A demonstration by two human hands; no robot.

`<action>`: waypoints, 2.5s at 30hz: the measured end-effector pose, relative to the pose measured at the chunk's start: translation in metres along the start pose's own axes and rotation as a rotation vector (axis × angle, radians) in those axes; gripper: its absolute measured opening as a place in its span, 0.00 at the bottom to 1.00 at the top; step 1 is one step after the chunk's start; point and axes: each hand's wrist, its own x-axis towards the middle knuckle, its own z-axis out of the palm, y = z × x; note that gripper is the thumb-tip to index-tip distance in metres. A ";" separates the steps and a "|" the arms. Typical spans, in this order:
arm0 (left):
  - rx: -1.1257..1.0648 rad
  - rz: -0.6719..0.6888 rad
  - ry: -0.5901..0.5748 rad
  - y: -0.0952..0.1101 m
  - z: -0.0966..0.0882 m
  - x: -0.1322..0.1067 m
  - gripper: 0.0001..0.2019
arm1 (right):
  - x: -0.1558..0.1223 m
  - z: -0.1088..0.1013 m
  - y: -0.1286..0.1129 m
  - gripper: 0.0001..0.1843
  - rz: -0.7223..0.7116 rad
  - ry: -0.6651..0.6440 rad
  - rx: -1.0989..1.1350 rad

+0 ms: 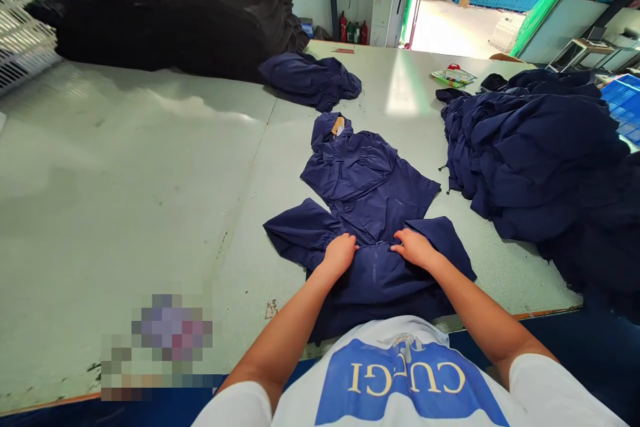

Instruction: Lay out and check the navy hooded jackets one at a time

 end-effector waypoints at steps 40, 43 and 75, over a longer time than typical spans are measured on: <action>-0.192 0.187 0.664 -0.035 -0.036 -0.050 0.38 | -0.025 -0.031 -0.020 0.40 -0.278 0.534 0.055; -0.008 0.001 0.310 -0.052 0.036 -0.050 0.41 | -0.026 0.035 0.010 0.40 -0.091 0.138 -0.112; 0.014 0.141 0.305 -0.014 0.049 -0.063 0.26 | -0.059 0.062 0.049 0.19 -0.035 0.087 -0.036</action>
